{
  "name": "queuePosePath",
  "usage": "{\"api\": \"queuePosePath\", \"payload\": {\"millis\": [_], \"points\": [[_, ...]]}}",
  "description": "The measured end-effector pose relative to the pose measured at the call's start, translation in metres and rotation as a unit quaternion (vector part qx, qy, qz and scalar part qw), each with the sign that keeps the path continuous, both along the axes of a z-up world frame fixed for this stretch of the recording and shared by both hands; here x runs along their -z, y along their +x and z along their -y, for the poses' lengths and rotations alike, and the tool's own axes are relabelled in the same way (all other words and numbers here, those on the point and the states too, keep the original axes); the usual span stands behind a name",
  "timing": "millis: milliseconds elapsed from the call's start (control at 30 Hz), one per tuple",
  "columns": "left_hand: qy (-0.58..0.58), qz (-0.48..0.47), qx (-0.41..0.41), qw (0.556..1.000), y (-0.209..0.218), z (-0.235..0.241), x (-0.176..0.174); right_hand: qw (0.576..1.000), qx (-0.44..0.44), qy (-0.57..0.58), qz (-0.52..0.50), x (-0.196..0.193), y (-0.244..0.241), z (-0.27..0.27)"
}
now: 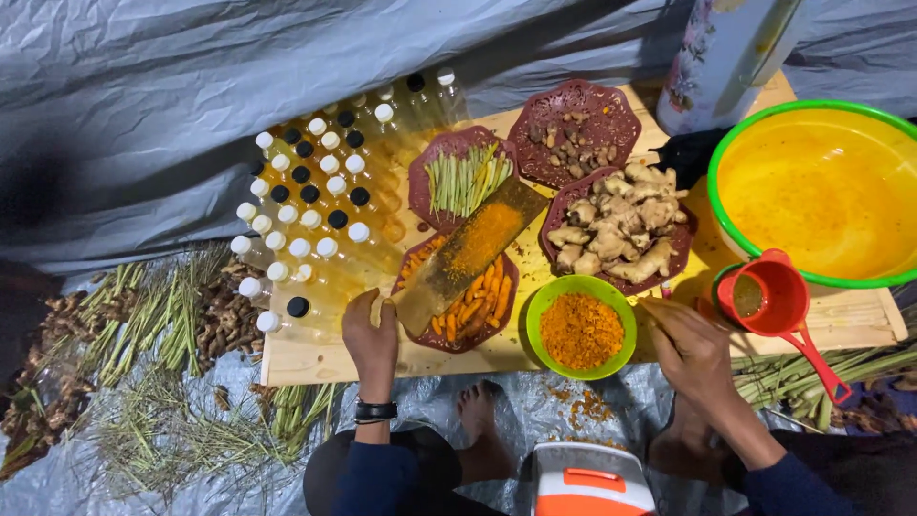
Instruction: The person grates turmeric root using a metal grater over a green bowl. They hold the grater with their left hand and rub the turmeric against it with their right hand, collecting the grated pulp in the bowl.
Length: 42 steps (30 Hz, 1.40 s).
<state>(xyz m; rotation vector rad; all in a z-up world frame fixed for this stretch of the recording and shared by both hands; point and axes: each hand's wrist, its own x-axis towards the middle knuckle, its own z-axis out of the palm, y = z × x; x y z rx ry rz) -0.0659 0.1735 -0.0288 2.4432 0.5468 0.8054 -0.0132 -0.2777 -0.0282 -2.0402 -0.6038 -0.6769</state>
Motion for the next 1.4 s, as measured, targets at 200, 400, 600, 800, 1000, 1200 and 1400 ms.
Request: {"api": "queuePosePath", "payload": {"millis": [200, 400, 600, 800, 1000, 1200, 1400], "points": [[0.095, 0.102, 0.248, 0.959, 0.003, 0.059, -0.017, 0.999, -0.03, 0.03, -0.018, -0.012, -0.002, -0.007], [0.326, 0.042, 0.334, 0.884, 0.015, 0.077, 0.041, 0.998, -0.036, 0.039, -0.013, -0.013, -0.005, -0.014], [0.228, -0.036, 0.268, 0.935, 0.014, 0.087, 0.044, 0.998, -0.044, 0.043, -0.021, -0.016, -0.004, -0.015], [0.297, 0.131, 0.346, 0.88, 0.034, 0.065, 0.067, 0.997, -0.039, 0.058, -0.017, -0.022, -0.003, -0.017], [-0.396, -0.059, 0.101, 0.911, 0.019, 0.111, -0.021, 0.995, -0.035, 0.094, 0.011, -0.034, -0.002, -0.026], [-0.584, -0.069, 0.166, 0.792, 0.018, 0.14, -0.055, 0.992, -0.04, 0.12, -0.02, -0.032, -0.004, -0.037], [-0.221, 0.044, 0.338, 0.914, 0.033, 0.18, 0.004, 0.973, -0.127, 0.114, -0.158, -0.045, -0.01, -0.059]]}}
